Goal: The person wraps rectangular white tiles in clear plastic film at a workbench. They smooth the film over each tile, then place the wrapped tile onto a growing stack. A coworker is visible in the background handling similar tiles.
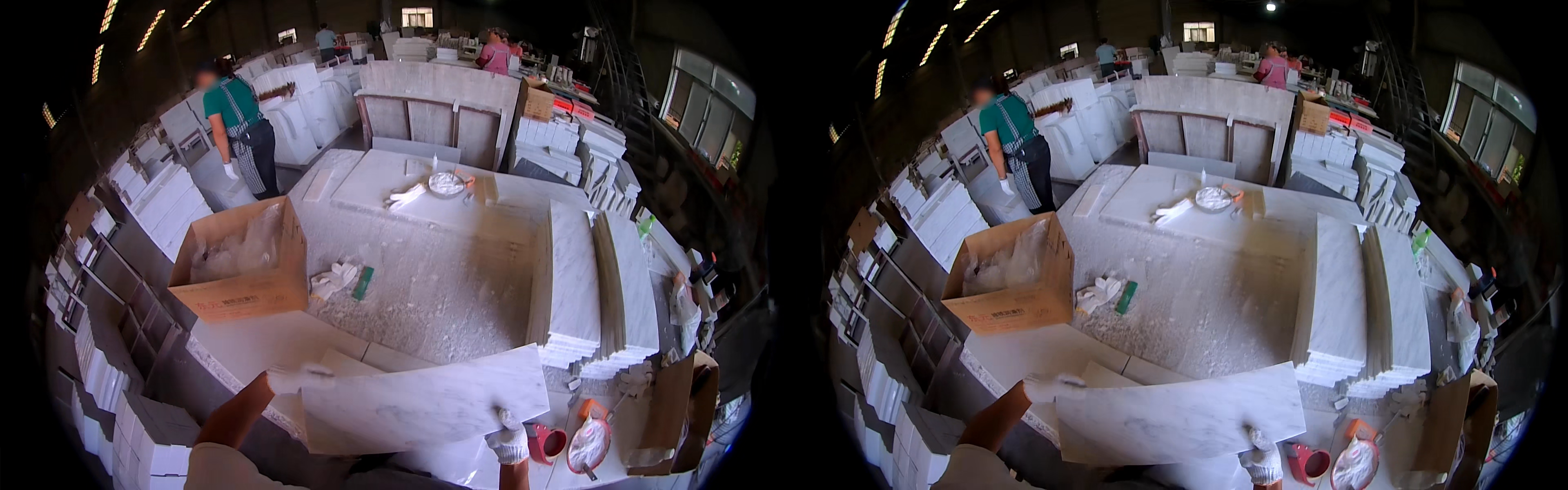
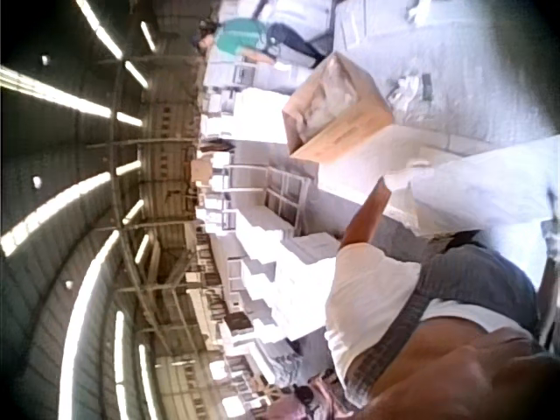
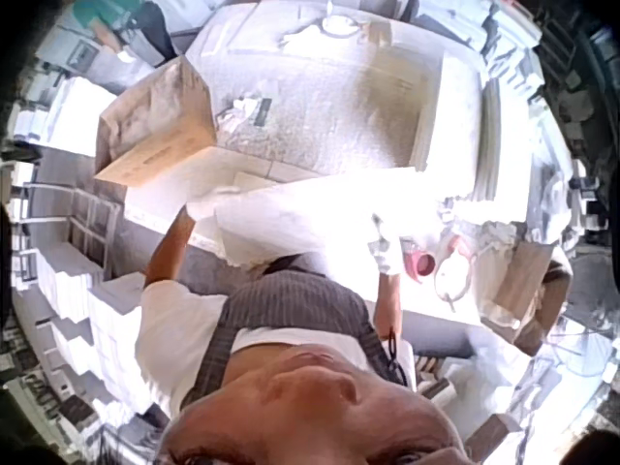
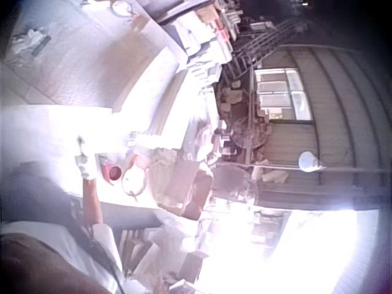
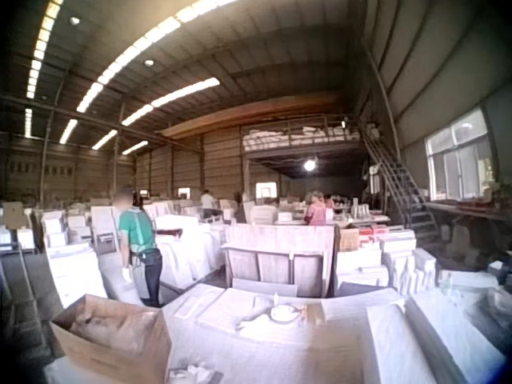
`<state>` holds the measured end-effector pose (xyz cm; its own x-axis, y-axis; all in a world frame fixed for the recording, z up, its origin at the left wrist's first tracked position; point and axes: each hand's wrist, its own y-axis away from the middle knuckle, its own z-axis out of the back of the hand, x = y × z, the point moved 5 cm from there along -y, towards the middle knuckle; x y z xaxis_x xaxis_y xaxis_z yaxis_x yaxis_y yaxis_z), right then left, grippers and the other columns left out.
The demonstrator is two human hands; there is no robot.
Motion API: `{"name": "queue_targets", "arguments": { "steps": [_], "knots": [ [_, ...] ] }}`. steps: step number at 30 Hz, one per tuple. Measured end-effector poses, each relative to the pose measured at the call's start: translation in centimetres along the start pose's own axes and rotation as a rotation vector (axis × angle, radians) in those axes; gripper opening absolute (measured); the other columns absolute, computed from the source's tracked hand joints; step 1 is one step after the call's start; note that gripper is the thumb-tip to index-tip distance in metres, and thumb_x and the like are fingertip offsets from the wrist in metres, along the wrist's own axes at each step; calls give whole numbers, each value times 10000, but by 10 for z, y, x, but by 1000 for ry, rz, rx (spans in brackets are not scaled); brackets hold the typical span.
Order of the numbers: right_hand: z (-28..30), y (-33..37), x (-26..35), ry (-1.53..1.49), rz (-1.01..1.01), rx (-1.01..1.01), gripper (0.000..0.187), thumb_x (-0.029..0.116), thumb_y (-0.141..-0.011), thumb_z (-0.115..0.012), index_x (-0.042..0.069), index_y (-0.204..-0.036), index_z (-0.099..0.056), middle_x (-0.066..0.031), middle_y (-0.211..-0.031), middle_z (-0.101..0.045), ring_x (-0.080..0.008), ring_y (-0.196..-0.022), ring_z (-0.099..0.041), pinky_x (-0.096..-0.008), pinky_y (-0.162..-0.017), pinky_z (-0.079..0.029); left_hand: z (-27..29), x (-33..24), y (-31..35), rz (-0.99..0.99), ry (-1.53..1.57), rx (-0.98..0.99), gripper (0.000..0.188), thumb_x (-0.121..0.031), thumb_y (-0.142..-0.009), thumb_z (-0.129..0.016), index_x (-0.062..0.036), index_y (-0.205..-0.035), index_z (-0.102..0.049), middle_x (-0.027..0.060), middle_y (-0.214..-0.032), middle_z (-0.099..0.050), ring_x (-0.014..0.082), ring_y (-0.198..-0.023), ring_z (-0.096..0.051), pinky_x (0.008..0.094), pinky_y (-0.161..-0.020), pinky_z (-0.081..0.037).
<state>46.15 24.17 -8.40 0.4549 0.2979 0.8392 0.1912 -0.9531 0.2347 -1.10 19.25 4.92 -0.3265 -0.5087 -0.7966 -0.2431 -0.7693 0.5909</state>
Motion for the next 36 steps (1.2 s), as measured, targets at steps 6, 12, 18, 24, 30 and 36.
{"name": "queue_targets", "arguments": {
  "steps": [6,12,18,24,30,36],
  "knots": [
    [-37,85,-38,1048,170,34,576,147,-784,-773,38,-1310,-568,-102,-1215,-644,-299,-1143,-598,-460,-1046,-444,-22,74,28,-67,981,-368,399,-315,-1009,-545,-24,-1276,-598,74,-1218,-644,193,-1110,-604,362,-979,-465],
    [-35,135,-108,724,-114,21,587,319,-877,-680,5,-1351,-533,-151,-1354,-563,-308,-1241,-530,-472,-1053,-429,-29,142,20,9,655,-390,294,-222,-964,-612,-50,-1202,-626,25,-1113,-639,131,-1034,-591,308,-901,-477],
    [-65,122,-130,-394,-408,-105,606,322,-933,-624,7,-1414,-431,-135,-1417,-496,-289,-1286,-487,-458,-1078,-399,-3,153,-11,-31,271,-477,285,-185,-955,-604,-36,-1198,-611,-10,-1041,-620,89,-967,-553,252,-850,-446],
    [-77,86,-146,-445,-352,-104,517,346,-937,-640,54,-1344,-511,-88,-1328,-568,-238,-1185,-543,-443,-1033,-428,27,127,-52,-207,107,-548,301,-193,-943,-638,-39,-1201,-618,-46,-949,-595,58,-889,-521,233,-826,-440],
    [-78,75,-147,-437,-382,-172,500,413,-975,-595,98,-1354,-511,-81,-1257,-598,-225,-1108,-575,-400,-952,-474,0,96,-54,-76,-928,-843,468,-195,-868,-695,-127,-1320,-594,101,-1248,-520,222,-1102,-554,338,-959,-453],
    [-76,106,-79,117,-861,25,582,491,-988,-535,-42,-1216,-586,-170,-994,-684,-262,-846,-686,-359,-736,-573,-4,118,-49,-178,-547,-841,470,-179,-847,-705,-146,-1305,-604,148,-1349,-438,321,-1230,-472,395,-1049,-408]
  ]
}}
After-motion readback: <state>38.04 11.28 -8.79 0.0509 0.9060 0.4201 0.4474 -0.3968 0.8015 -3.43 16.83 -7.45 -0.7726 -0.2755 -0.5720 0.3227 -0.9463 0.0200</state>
